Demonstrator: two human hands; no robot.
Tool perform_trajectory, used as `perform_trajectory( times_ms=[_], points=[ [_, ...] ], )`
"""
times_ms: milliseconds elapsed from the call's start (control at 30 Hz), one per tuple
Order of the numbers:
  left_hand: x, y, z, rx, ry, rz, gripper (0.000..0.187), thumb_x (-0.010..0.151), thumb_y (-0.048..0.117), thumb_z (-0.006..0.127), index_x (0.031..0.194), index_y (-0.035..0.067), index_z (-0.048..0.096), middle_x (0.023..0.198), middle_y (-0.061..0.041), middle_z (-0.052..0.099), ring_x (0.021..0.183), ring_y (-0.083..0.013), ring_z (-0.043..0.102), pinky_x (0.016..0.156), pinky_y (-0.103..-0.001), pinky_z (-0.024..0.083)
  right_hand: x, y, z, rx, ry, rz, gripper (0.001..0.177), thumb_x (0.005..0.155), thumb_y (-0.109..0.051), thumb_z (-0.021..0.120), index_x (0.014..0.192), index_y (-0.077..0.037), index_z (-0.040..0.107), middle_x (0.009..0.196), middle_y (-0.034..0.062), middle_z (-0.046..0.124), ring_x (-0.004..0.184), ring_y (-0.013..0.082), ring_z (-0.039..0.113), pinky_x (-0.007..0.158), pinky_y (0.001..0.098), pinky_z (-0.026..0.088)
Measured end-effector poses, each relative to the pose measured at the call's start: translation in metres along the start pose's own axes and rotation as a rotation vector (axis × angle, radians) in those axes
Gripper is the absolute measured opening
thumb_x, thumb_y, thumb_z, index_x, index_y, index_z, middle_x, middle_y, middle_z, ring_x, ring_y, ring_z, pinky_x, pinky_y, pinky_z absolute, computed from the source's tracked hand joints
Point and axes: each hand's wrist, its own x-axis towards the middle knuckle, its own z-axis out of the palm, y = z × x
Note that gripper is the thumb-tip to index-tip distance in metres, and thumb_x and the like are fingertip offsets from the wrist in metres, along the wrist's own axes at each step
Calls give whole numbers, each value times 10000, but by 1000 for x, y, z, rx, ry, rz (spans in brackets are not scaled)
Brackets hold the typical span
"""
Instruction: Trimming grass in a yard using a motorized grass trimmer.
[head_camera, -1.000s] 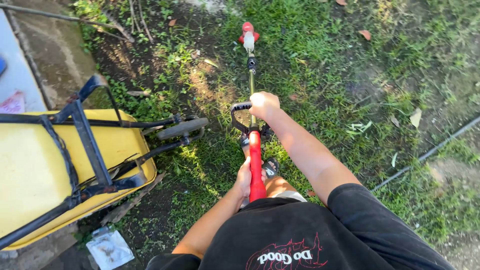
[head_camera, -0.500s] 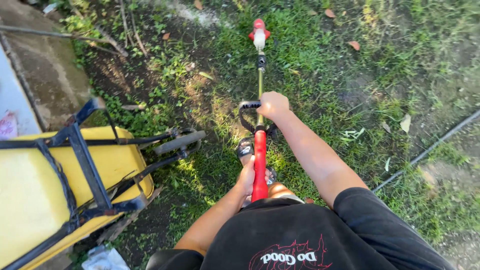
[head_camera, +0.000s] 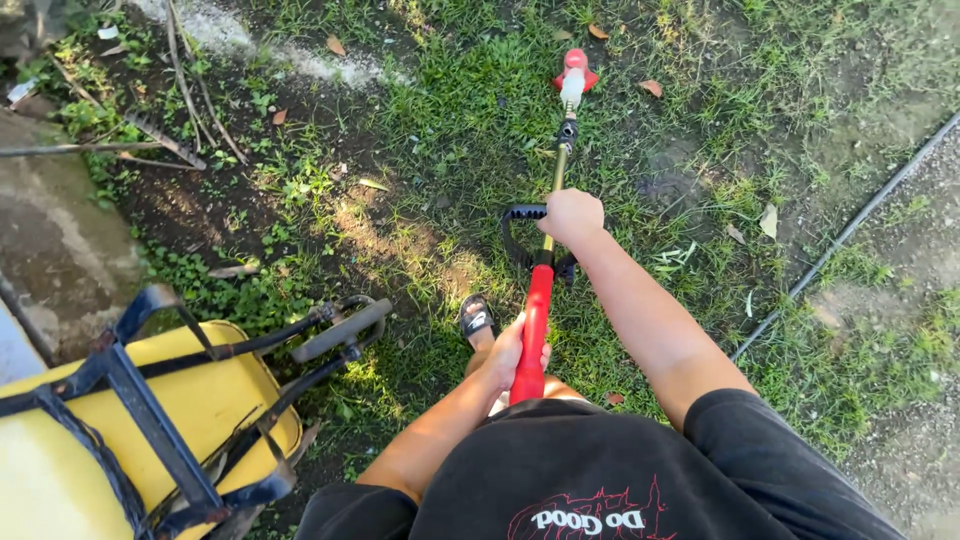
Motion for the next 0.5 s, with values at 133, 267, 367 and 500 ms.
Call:
perform_trajectory(
  times_ms=[133, 267, 367, 500],
  points=[
    [6, 13, -6, -3, 7, 16, 563, 1060, 626, 355, 1077, 111, 581, 699, -70, 622, 564, -183, 591, 536, -314, 524, 15, -12, -4, 9, 1, -6, 280, 803, -358, 747, 997, -159, 784, 924, 96, 754, 846, 311, 744, 753, 451, 605],
    [4, 22, -18, -104, 61, -8, 572, 1048, 638, 350, 1085, 117, 584, 715, -83, 621, 560, -198, 591, 532, -331, 520, 30, -37, -2, -4, 1, -73, 282, 796, -347, 752, 993, -148, 787, 938, 104, 754, 864, 317, 742, 756, 453, 605],
    [-2, 22, -30, -134, 90, 31, 569, 1039, 628, 340, 1095, 121, 592, 720, -91, 617, 563, -210, 586, 546, -344, 525, 37, -60, 1, -20, 6, -133, 280, 786, -335, 755, 985, -141, 789, 941, 113, 756, 868, 322, 744, 756, 458, 607],
    [-23, 22, -31, -150, 92, 150, 585, 1051, 607, 348, 1138, 93, 613, 732, -85, 627, 589, -199, 601, 566, -327, 529, 41, -81, 6, -41, 10, -206, 271, 786, -322, 757, 960, -119, 799, 937, 130, 762, 860, 330, 750, 763, 456, 609]
  ],
)
